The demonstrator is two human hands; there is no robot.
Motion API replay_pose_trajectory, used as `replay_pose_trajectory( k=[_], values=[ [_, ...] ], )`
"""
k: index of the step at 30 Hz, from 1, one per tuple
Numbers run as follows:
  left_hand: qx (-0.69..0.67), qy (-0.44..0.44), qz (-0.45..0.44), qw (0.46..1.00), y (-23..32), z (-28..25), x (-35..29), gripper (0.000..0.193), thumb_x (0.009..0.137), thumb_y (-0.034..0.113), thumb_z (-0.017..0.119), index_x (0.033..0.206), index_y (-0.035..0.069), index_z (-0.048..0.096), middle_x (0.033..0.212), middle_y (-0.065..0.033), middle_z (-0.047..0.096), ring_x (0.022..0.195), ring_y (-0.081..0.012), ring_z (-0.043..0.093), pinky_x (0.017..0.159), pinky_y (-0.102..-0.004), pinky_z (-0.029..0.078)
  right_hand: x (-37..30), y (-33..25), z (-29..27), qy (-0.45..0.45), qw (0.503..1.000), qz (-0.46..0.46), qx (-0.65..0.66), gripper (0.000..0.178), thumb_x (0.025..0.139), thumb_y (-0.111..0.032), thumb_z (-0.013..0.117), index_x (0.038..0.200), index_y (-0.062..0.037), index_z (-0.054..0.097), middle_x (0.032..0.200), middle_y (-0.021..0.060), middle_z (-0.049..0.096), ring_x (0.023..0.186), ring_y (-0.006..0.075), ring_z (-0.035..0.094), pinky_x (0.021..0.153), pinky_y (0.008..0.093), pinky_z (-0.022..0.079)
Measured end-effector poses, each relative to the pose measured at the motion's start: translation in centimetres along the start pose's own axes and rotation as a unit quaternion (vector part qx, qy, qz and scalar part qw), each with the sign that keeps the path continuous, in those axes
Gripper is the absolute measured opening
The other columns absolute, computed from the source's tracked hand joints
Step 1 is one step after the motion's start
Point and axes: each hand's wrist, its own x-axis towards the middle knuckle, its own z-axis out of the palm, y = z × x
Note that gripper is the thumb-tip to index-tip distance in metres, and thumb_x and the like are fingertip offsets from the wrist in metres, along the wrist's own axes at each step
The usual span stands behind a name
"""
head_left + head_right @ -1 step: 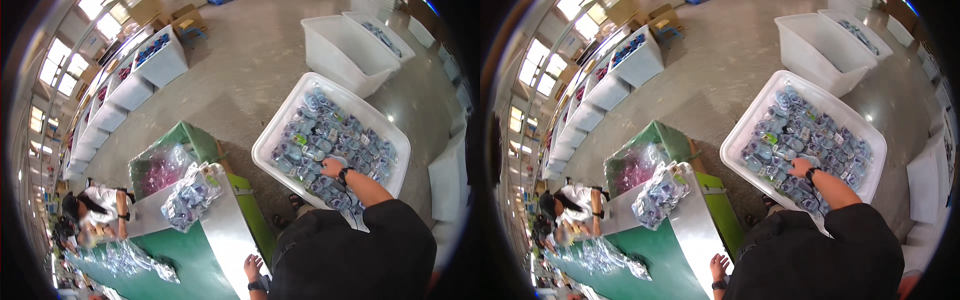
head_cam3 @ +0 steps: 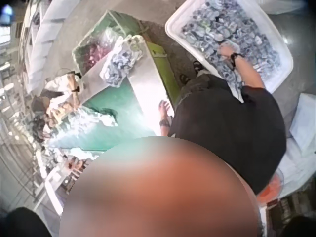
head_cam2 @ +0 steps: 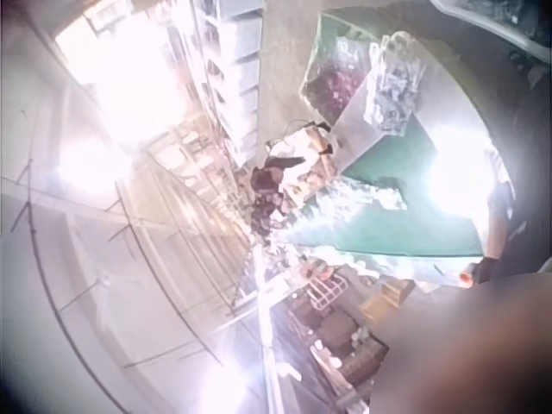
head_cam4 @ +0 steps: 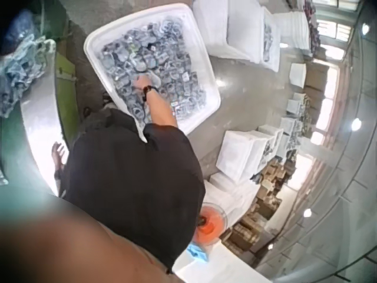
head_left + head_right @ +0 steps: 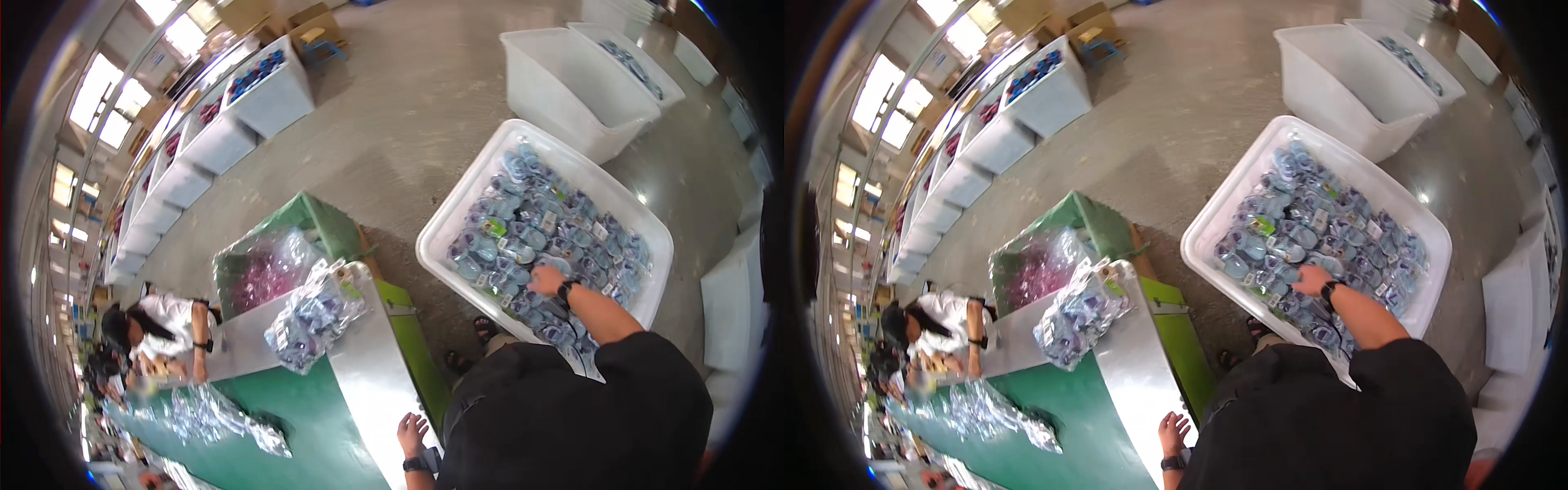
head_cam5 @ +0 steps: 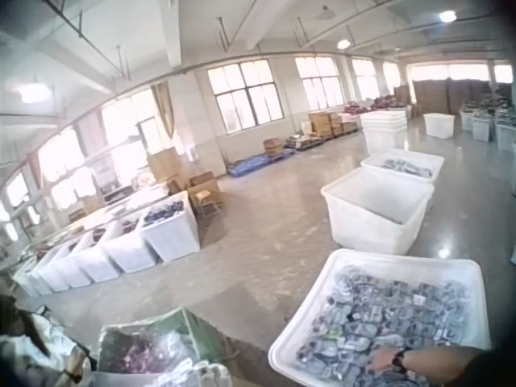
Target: The person repeatedly picks up packaged slippers from a large white bin and places them onto a green conveyor belt. The items are handled one by one and transferred to the belt where other workers are visible in the background.
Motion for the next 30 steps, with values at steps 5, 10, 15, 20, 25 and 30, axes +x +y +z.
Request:
replay_pose_trajectory(
  k=[5, 10, 15, 20, 25, 30],
  values=[
    [0.017, -0.020, 0.010, 1.000, 0.3, -1.6, 1.3, 0.049, 0.095, 0.023, 0.060, 0.134, -0.003, 0.045, 0.110, -0.0158, 0.064, 0.094, -0.0230, 0.066, 0.072, -0.0322, 0.057, -3.2, 4.5, 4.7, -0.002, 0.996, -0.054, 0.075, 0.041, 0.075, -0.043, 0.071, 0.083, -0.0031, 0.066, 0.083, 0.0170, 0.067, 0.080, 0.0313, 0.065, 0.069, 0.0429, 0.049],
    [0.013, 0.016, 0.051, 0.999, 1.2, -4.4, 2.9, 0.045, 0.091, 0.023, 0.067, 0.126, -0.002, 0.054, 0.099, -0.0102, 0.070, 0.083, -0.0141, 0.067, 0.065, -0.0244, 0.052, -4.9, 7.1, 5.4, -0.091, 0.958, 0.111, 0.248, 0.018, 0.084, -0.020, 0.069, 0.084, -0.0033, 0.061, 0.070, 0.0075, 0.061, 0.056, 0.0190, 0.063, 0.045, 0.0352, 0.052],
    [0.095, 0.085, 0.131, 0.983, 1.7, -10.4, 5.8, 0.046, 0.087, 0.027, 0.070, 0.120, -0.004, 0.060, 0.094, -0.0138, 0.072, 0.081, -0.0182, 0.068, 0.070, -0.0293, 0.053, -5.8, 6.9, 5.8, -0.119, 0.931, 0.178, 0.296, 0.020, 0.089, -0.021, 0.062, 0.098, -0.0028, 0.061, 0.077, 0.0075, 0.060, 0.057, 0.0208, 0.065, 0.046, 0.0345, 0.053],
    [0.139, 0.206, 0.195, 0.949, 3.0, -19.7, 9.2, 0.047, 0.082, 0.031, 0.072, 0.114, -0.003, 0.064, 0.099, -0.0189, 0.071, 0.090, -0.0290, 0.069, 0.082, -0.0375, 0.053, -7.6, 2.4, 5.9, -0.112, 0.940, 0.149, 0.287, 0.020, 0.089, -0.020, 0.061, 0.100, -0.0047, 0.059, 0.079, 0.0070, 0.061, 0.058, 0.0184, 0.065, 0.045, 0.0324, 0.053],
    [0.251, 0.371, 0.257, 0.857, 6.7, -31.0, 11.7, 0.050, 0.080, 0.032, 0.073, 0.115, -0.001, 0.061, 0.113, -0.0245, 0.062, 0.108, -0.0396, 0.058, 0.095, -0.0447, 0.045, -10.8, -2.6, 4.1, -0.123, 0.943, 0.132, 0.279, 0.020, 0.089, -0.016, 0.062, 0.105, -0.0032, 0.058, 0.078, 0.0063, 0.060, 0.060, 0.0161, 0.063, 0.047, 0.0293, 0.051],
    [0.296, 0.522, 0.272, 0.752, 10.5, -40.6, 14.1, 0.058, 0.078, 0.027, 0.072, 0.125, -0.001, 0.052, 0.121, -0.0242, 0.055, 0.118, -0.0416, 0.048, 0.102, -0.0481, 0.038, -11.7, -5.7, 0.5, -0.137, 0.961, 0.117, 0.211, 0.029, 0.091, -0.016, 0.062, 0.114, -0.0012, 0.054, 0.082, 0.0093, 0.062, 0.066, 0.0200, 0.067, 0.050, 0.0325, 0.053]
  ],
)
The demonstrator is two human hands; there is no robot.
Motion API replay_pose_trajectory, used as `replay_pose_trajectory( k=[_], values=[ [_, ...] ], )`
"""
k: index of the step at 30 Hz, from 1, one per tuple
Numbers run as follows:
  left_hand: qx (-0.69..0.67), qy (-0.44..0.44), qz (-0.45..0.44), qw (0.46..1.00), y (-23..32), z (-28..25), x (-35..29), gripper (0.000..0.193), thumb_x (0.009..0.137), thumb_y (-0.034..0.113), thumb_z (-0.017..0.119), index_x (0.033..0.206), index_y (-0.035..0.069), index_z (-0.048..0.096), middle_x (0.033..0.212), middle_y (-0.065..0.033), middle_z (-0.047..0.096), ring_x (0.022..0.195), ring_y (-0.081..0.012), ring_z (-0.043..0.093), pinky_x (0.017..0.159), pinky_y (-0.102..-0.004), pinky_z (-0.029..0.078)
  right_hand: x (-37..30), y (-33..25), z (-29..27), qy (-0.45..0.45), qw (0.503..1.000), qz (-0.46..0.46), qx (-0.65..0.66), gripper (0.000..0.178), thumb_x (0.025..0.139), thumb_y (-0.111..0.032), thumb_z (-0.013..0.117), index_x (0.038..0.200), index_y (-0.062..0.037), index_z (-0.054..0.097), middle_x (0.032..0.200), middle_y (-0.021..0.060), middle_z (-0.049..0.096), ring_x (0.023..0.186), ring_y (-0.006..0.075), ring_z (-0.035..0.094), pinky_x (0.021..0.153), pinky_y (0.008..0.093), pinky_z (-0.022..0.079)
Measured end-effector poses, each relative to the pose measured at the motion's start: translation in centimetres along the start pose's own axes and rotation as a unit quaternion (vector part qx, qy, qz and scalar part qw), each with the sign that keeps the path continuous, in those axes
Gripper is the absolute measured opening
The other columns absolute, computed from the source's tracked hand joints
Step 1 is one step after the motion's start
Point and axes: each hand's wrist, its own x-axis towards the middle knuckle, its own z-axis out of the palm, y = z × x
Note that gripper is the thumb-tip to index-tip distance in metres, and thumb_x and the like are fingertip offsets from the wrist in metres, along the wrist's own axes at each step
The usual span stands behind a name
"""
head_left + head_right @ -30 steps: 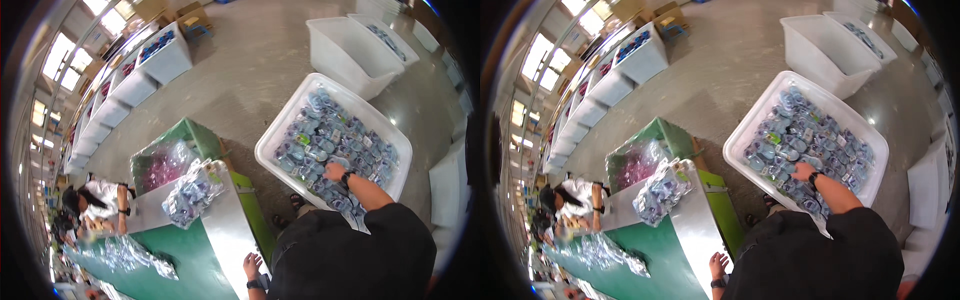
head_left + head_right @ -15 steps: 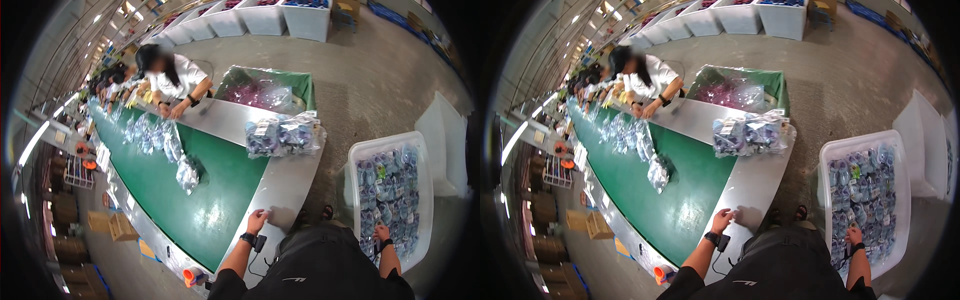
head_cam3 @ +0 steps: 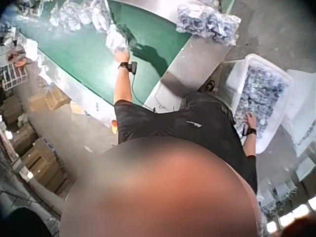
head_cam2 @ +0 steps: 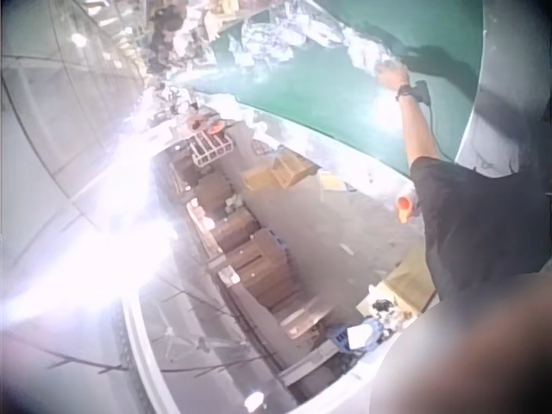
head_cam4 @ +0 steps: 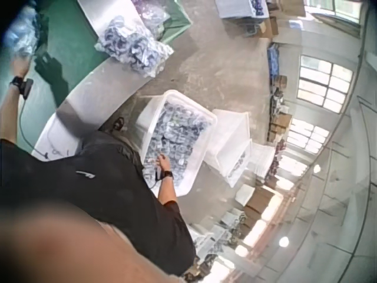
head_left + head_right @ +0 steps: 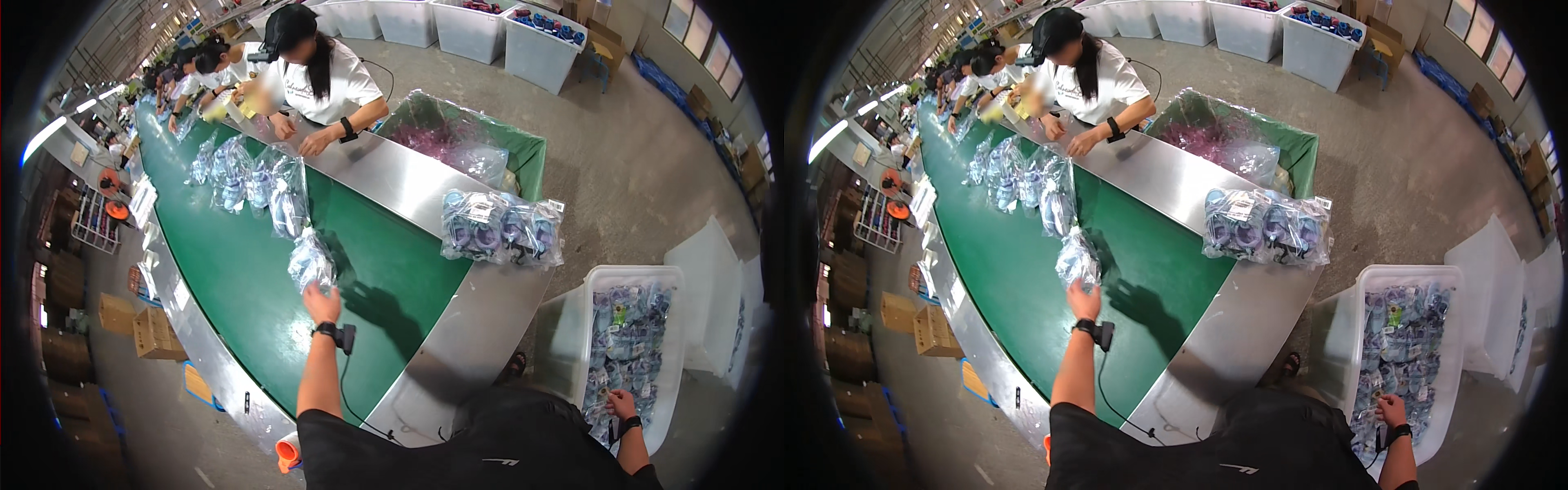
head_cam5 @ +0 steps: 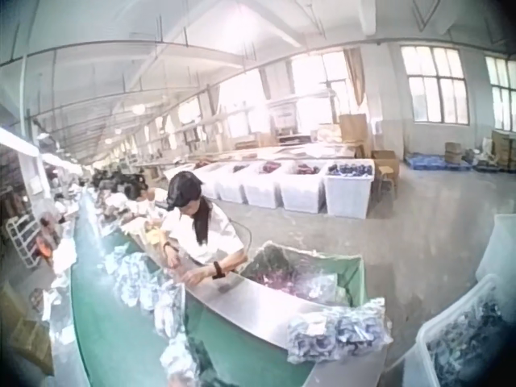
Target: The person repeatedly picks up packaged slippers from a large white bin and places them onto a green conveyor belt. The items are handled one by one and transferred to the belt where other workers are visible in the background.
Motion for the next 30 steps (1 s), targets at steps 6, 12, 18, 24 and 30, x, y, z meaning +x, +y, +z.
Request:
replay_pose_trajectory(
  k=[6, 12, 18, 24, 30],
  values=[
    [0.033, -0.062, -0.050, 0.996, -2.4, 0.4, 5.0, 0.072, 0.077, 0.032, 0.073, 0.136, 0.000, 0.046, 0.139, -0.0267, 0.044, 0.131, -0.0396, 0.039, 0.110, -0.0478, 0.033, -1.8, -4.4, 0.4, 0.038, 0.998, -0.037, -0.040, 0.028, 0.090, -0.015, 0.062, 0.111, 0.0015, 0.056, 0.080, 0.0091, 0.063, 0.062, 0.0150, 0.062, 0.049, 0.0283, 0.049],
    [-0.040, 0.030, -0.038, 0.998, 1.7, 3.3, -5.3, 0.080, 0.078, 0.039, 0.074, 0.140, 0.002, 0.041, 0.143, -0.0258, 0.037, 0.131, -0.0431, 0.034, 0.112, -0.0494, 0.026, -2.6, -7.6, 3.7, -0.004, 0.989, -0.096, -0.113, 0.033, 0.090, -0.020, 0.064, 0.114, 0.0012, 0.057, 0.086, 0.0083, 0.066, 0.070, 0.0155, 0.066, 0.056, 0.0275, 0.051],
    [-0.554, -0.010, -0.274, 0.786, 5.5, 3.0, -14.5, 0.092, 0.088, 0.049, 0.065, 0.153, 0.009, 0.015, 0.153, -0.0206, 0.024, 0.141, -0.0348, 0.027, 0.112, -0.0486, 0.031, -2.9, -8.3, 5.6, -0.053, 0.987, -0.081, -0.125, 0.032, 0.088, -0.015, 0.066, 0.113, 0.0017, 0.057, 0.085, 0.0058, 0.065, 0.069, 0.0120, 0.062, 0.058, 0.0260, 0.050],
    [-0.788, 0.008, -0.380, 0.484, 5.9, 1.2, -14.4, 0.099, 0.083, 0.065, 0.062, 0.152, 0.014, 0.013, 0.157, -0.0126, 0.017, 0.145, -0.0269, 0.022, 0.115, -0.0497, 0.028, -1.5, -7.3, 5.2, -0.054, 0.995, -0.062, -0.056, 0.027, 0.089, -0.012, 0.065, 0.109, 0.0022, 0.057, 0.081, 0.0045, 0.063, 0.063, 0.0116, 0.058, 0.054, 0.0260, 0.047],
    [-0.753, -0.019, -0.421, 0.506, 6.8, 2.8, -12.6, 0.061, 0.085, 0.051, 0.069, 0.128, 0.011, 0.053, 0.125, -0.0098, 0.058, 0.111, -0.0264, 0.056, 0.095, -0.0436, 0.045, 1.8, -4.8, 5.1, -0.070, 0.989, -0.121, -0.044, 0.024, 0.089, -0.012, 0.065, 0.108, 0.0017, 0.059, 0.079, 0.0050, 0.063, 0.059, 0.0121, 0.057, 0.053, 0.0263, 0.046]
  ],
)
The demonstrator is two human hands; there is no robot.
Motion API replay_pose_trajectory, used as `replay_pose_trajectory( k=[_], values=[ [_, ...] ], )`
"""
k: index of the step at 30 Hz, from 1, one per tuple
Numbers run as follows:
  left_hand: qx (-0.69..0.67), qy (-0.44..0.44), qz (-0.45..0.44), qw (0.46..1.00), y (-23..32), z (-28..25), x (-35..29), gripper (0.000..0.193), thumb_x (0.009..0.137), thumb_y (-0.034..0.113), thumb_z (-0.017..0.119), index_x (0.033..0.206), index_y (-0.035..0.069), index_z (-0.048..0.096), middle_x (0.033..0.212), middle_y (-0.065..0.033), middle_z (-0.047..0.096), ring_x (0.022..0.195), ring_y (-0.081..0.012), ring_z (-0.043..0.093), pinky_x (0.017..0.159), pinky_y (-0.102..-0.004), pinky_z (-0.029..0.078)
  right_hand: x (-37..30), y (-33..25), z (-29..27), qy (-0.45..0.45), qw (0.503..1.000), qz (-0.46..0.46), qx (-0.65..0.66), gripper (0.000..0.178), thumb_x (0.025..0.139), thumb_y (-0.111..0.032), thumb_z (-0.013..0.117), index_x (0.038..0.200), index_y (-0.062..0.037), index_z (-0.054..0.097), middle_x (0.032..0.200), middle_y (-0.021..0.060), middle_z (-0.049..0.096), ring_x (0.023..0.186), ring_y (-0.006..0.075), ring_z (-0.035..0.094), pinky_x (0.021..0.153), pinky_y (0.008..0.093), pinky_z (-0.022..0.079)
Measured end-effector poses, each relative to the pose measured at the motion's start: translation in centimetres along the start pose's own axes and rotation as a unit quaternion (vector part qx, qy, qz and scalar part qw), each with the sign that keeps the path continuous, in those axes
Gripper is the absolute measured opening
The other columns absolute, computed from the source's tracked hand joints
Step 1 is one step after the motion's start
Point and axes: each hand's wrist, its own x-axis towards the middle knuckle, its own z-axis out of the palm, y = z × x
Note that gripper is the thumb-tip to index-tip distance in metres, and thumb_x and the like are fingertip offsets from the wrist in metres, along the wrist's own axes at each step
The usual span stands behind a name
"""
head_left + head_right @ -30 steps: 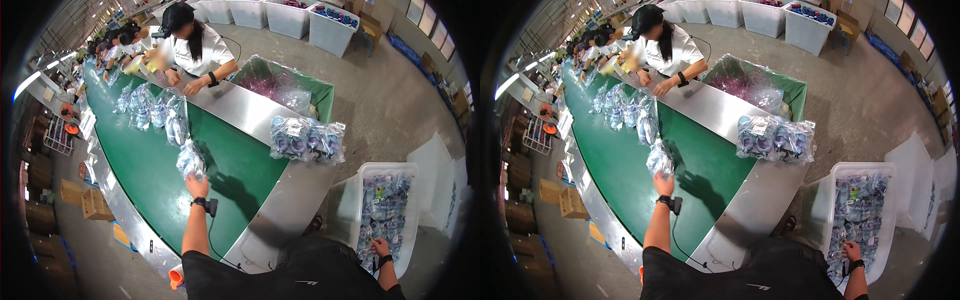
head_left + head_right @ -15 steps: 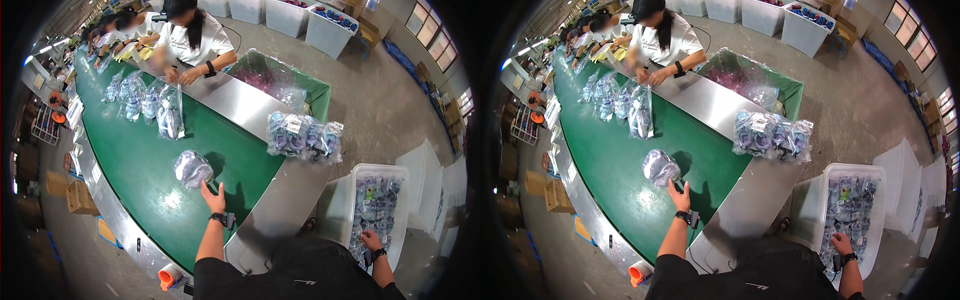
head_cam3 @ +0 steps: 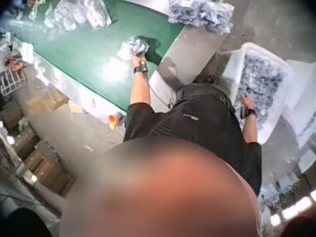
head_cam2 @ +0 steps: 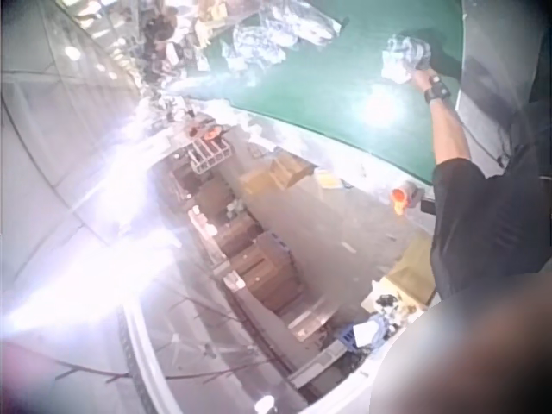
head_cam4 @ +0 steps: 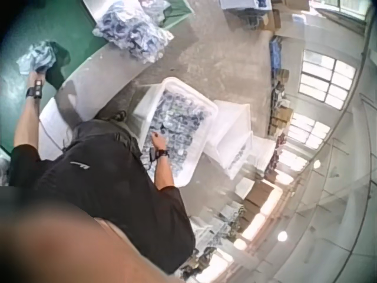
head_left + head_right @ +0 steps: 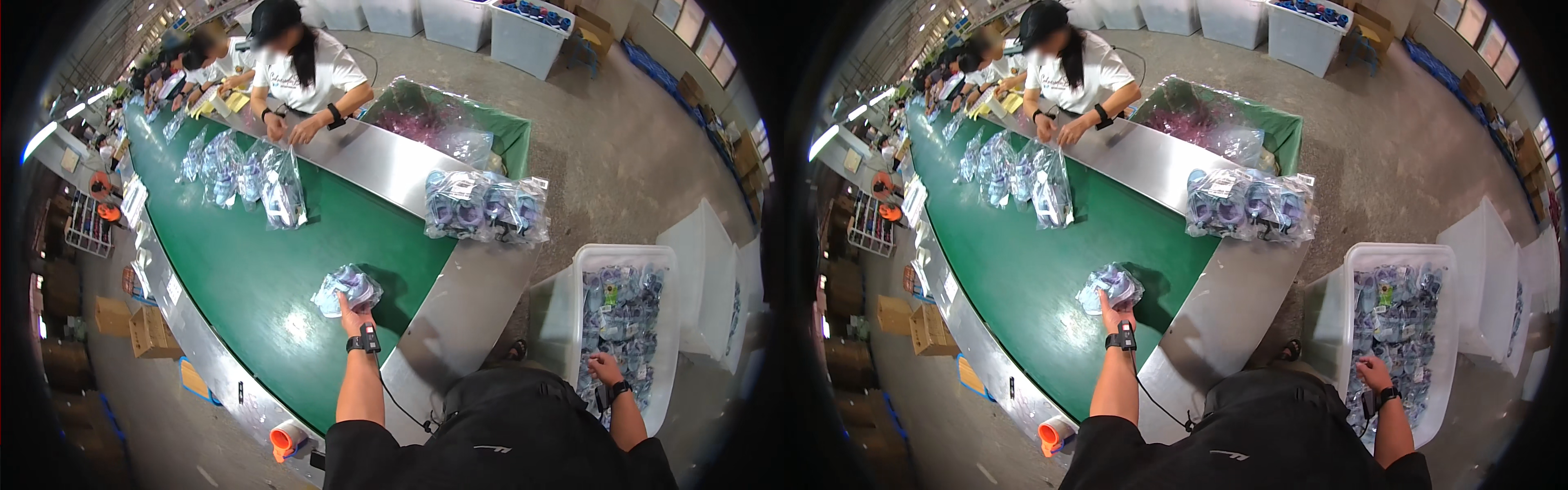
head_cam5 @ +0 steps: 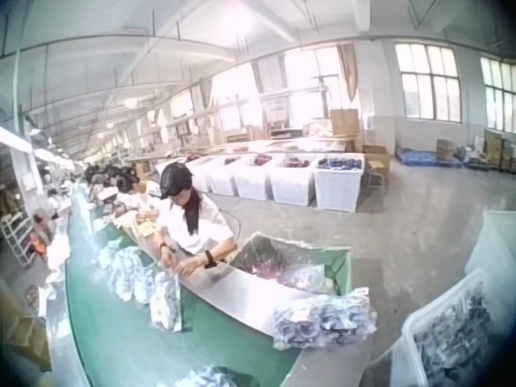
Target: The person repeatedly picks up packaged slippers from a large white bin and places them onto a green conveyor belt. The items are handled one by one and transferred to the belt where other workers are visible in the background.
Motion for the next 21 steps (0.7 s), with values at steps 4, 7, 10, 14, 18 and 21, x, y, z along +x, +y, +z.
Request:
replay_pose_trajectory(
  k=[4, 7, 10, 14, 18, 21],
  values=[
    [0.016, -0.059, -0.026, 0.998, -1.1, 2.2, -3.9, 0.058, 0.091, 0.054, 0.056, 0.131, 0.012, 0.052, 0.126, -0.0079, 0.059, 0.113, -0.0279, 0.057, 0.098, -0.0424, 0.046, 0.0, -1.5, -0.1, -0.005, 0.998, -0.060, 0.006, 0.022, 0.088, -0.016, 0.066, 0.104, 0.0002, 0.061, 0.078, 0.0023, 0.062, 0.064, 0.0099, 0.058, 0.055, 0.0259, 0.047],
    [0.061, -0.161, -0.132, 0.976, -2.8, 5.0, -9.9, 0.063, 0.095, 0.058, 0.040, 0.137, 0.011, 0.049, 0.133, -0.0096, 0.056, 0.120, -0.0307, 0.054, 0.103, -0.0473, 0.043, -1.0, -5.7, 0.1, 0.027, 0.983, -0.172, -0.057, 0.021, 0.088, -0.017, 0.065, 0.101, -0.0001, 0.063, 0.080, 0.0023, 0.062, 0.072, 0.0104, 0.059, 0.066, 0.0278, 0.049],
    [0.092, -0.236, -0.236, 0.938, -6.0, 8.3, -15.7, 0.063, 0.097, 0.056, 0.036, 0.141, 0.010, 0.043, 0.138, -0.0116, 0.051, 0.124, -0.0321, 0.050, 0.103, -0.0488, 0.042, -2.0, -11.1, 1.1, 0.058, 0.967, -0.240, -0.069, 0.028, 0.088, -0.020, 0.065, 0.106, 0.0013, 0.063, 0.087, 0.0067, 0.063, 0.081, 0.0145, 0.060, 0.074, 0.0293, 0.049],
    [0.164, -0.311, -0.359, 0.865, -11.7, 11.5, -22.1, 0.060, 0.100, 0.052, 0.033, 0.141, 0.010, 0.043, 0.138, -0.0105, 0.052, 0.125, -0.0319, 0.050, 0.106, -0.0485, 0.039, -3.1, -18.2, 2.4, 0.014, 0.943, -0.318, -0.095, 0.048, 0.084, -0.030, 0.072, 0.118, 0.0007, 0.061, 0.099, 0.0154, 0.066, 0.088, 0.0221, 0.064, 0.076, 0.0341, 0.051],
    [0.261, -0.281, -0.437, 0.813, -17.5, 13.6, -27.0, 0.060, 0.100, 0.052, 0.035, 0.140, 0.009, 0.045, 0.138, -0.0107, 0.052, 0.128, -0.0313, 0.048, 0.109, -0.0492, 0.036, -4.2, -22.0, 4.5, -0.022, 0.838, -0.533, -0.115, 0.077, 0.073, -0.040, 0.080, 0.132, 0.0000, 0.050, 0.118, 0.0205, 0.058, 0.109, 0.0366, 0.057, 0.095, 0.0423, 0.046],
    [0.339, -0.250, -0.476, 0.772, -21.2, 14.0, -29.5, 0.058, 0.097, 0.056, 0.036, 0.135, 0.014, 0.050, 0.133, -0.0073, 0.056, 0.122, -0.0287, 0.054, 0.103, -0.0462, 0.043, -4.9, -21.1, 4.7, -0.068, 0.812, -0.556, -0.167, 0.089, 0.062, -0.038, 0.085, 0.136, -0.0061, 0.047, 0.116, 0.0188, 0.057, 0.109, 0.0368, 0.056, 0.093, 0.0437, 0.046]
  ],
)
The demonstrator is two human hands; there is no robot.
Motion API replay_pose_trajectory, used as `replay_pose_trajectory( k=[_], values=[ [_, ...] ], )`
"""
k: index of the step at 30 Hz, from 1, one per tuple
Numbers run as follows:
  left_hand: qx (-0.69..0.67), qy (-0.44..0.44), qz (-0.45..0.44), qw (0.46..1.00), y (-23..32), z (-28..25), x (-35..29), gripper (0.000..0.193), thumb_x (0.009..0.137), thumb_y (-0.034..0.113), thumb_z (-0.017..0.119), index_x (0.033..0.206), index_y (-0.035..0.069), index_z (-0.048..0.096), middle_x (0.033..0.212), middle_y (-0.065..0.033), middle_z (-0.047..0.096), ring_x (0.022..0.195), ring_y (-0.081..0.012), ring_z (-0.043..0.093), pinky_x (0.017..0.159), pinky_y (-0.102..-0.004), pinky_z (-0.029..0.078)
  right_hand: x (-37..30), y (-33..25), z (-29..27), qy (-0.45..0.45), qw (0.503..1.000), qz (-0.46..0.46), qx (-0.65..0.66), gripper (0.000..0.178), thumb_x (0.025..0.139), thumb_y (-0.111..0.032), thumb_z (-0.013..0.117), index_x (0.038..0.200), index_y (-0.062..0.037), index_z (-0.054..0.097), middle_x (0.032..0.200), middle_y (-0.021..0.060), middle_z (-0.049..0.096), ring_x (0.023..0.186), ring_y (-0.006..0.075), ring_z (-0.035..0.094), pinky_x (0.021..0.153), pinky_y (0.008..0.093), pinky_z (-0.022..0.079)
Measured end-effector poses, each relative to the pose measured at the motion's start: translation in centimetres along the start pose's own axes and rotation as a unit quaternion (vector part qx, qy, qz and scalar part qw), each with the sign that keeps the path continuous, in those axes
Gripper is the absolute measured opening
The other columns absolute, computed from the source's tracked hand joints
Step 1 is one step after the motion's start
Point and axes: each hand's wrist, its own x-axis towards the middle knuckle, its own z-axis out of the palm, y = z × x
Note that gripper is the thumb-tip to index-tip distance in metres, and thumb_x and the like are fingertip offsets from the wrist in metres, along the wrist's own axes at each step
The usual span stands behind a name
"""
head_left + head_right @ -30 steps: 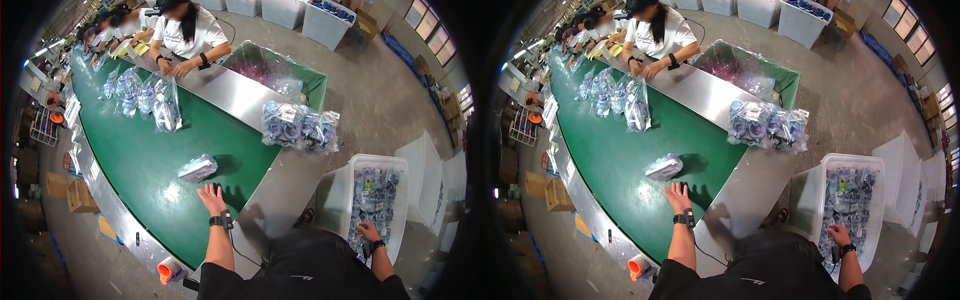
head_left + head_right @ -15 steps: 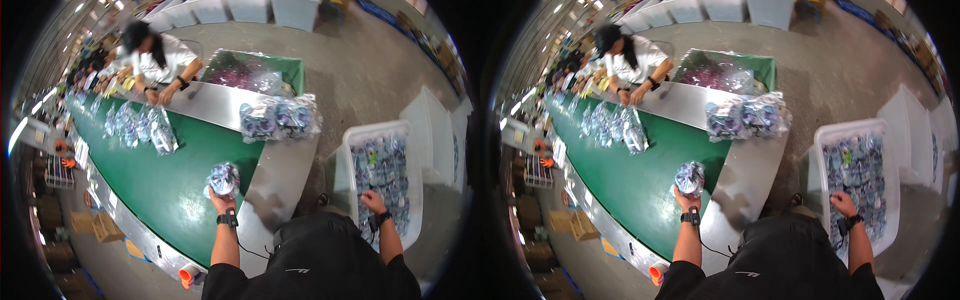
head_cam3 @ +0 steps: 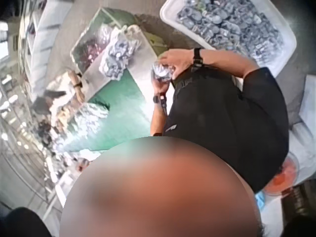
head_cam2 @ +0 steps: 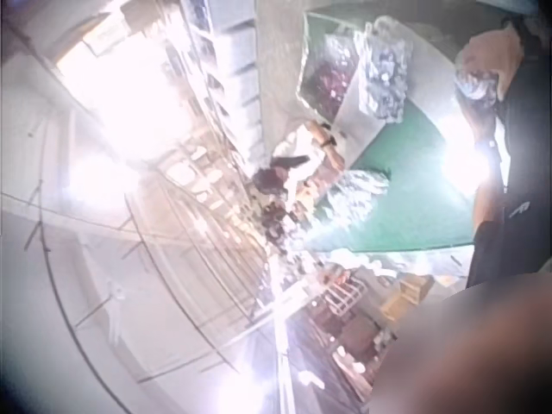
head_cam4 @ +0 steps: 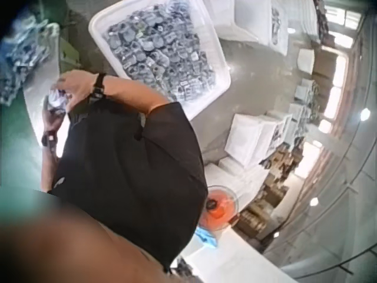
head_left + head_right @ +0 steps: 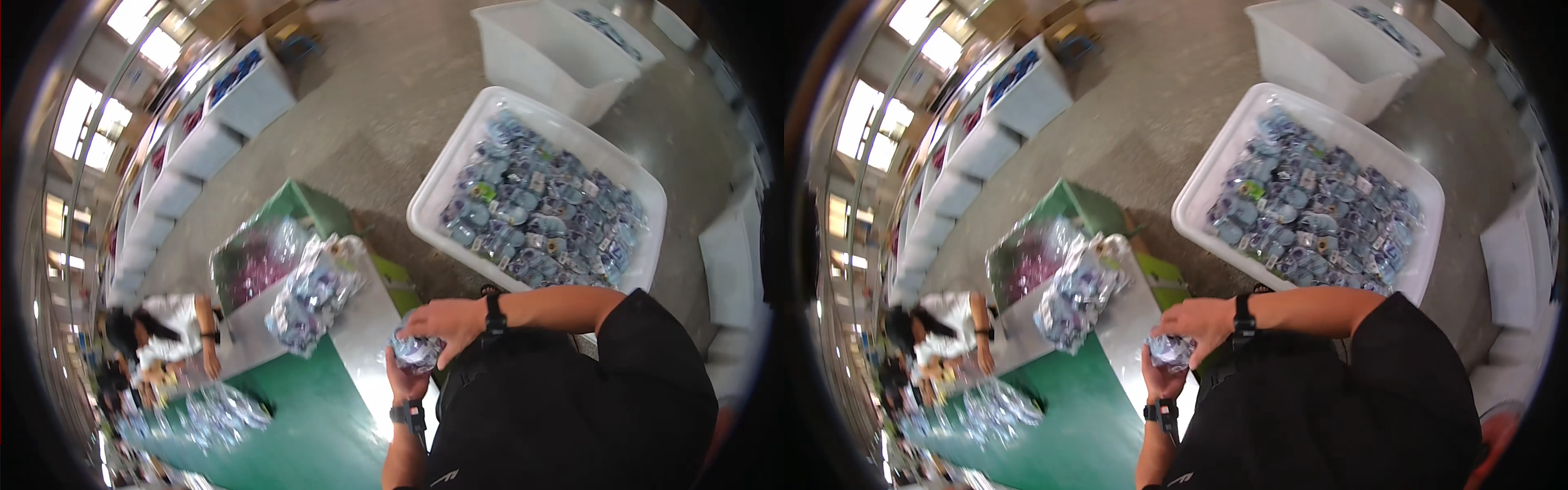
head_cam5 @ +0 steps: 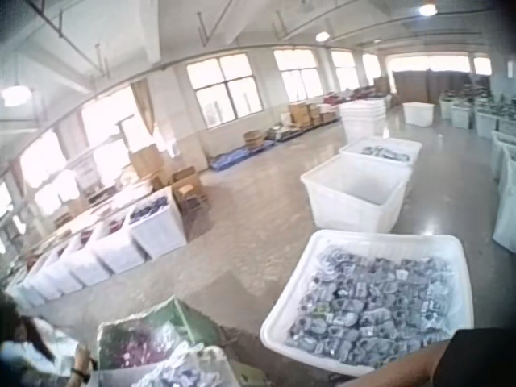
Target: The person repeatedly picks up packaged slippers from a large white bin and places them onto a green conveyor belt. The items are handled one by one and transferred to the belt where other workers are visible in the background.
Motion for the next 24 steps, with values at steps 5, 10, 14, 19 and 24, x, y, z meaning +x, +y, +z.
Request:
replay_pose_trajectory(
  k=[5, 10, 14, 19, 24],
  values=[
    [0.038, 0.077, -0.070, 0.994, -3.3, 3.0, 3.0, 0.055, 0.094, 0.055, 0.051, 0.127, 0.011, 0.053, 0.122, -0.0088, 0.061, 0.108, -0.0275, 0.060, 0.090, -0.0418, 0.051, -4.1, 2.5, -0.5, 0.020, 0.992, 0.109, -0.052, 0.074, 0.063, -0.023, 0.079, 0.130, -0.0112, 0.052, 0.108, 0.0156, 0.058, 0.102, 0.0346, 0.060, 0.086, 0.0431, 0.049],
    [0.115, 0.046, -0.079, 0.989, -4.9, 4.0, 4.7, 0.057, 0.097, 0.048, 0.052, 0.133, 0.005, 0.045, 0.123, -0.0159, 0.060, 0.109, -0.0277, 0.060, 0.092, -0.0387, 0.051, -9.0, 5.8, -4.6, 0.039, 0.966, 0.254, -0.027, 0.066, 0.065, -0.026, 0.077, 0.126, -0.0125, 0.054, 0.104, 0.0131, 0.059, 0.099, 0.0343, 0.061, 0.081, 0.0446, 0.051],
    [0.183, 0.094, 0.002, 0.979, -4.6, 2.7, 4.2, 0.051, 0.098, 0.039, 0.053, 0.135, 0.004, 0.045, 0.122, -0.0146, 0.059, 0.104, -0.0267, 0.061, 0.093, -0.0389, 0.050, -12.0, 10.0, -10.7, 0.047, 0.948, 0.293, -0.115, 0.056, 0.068, -0.028, 0.075, 0.118, -0.0132, 0.057, 0.102, 0.0112, 0.059, 0.099, 0.0318, 0.061, 0.081, 0.0452, 0.051],
    [0.184, 0.176, 0.073, 0.964, -4.0, -1.1, 2.0, 0.043, 0.096, 0.029, 0.057, 0.127, 0.000, 0.050, 0.109, -0.0166, 0.063, 0.096, -0.0274, 0.065, 0.079, -0.0361, 0.055, -14.7, 16.9, -19.8, 0.127, 0.902, 0.319, -0.262, 0.055, 0.070, -0.030, 0.076, 0.118, -0.0126, 0.057, 0.105, 0.0111, 0.058, 0.098, 0.0318, 0.060, 0.080, 0.0454, 0.051],
    [0.161, 0.242, 0.093, 0.952, -5.2, -5.0, -0.3, 0.047, 0.094, 0.029, 0.056, 0.129, -0.001, 0.047, 0.113, -0.0189, 0.059, 0.096, -0.0298, 0.062, 0.079, -0.0389, 0.054, -17.4, 20.5, -22.3, 0.167, 0.845, 0.397, -0.318, 0.057, 0.074, -0.032, 0.074, 0.123, -0.0106, 0.056, 0.114, 0.0157, 0.054, 0.104, 0.0350, 0.058, 0.086, 0.0468, 0.048]
  ],
)
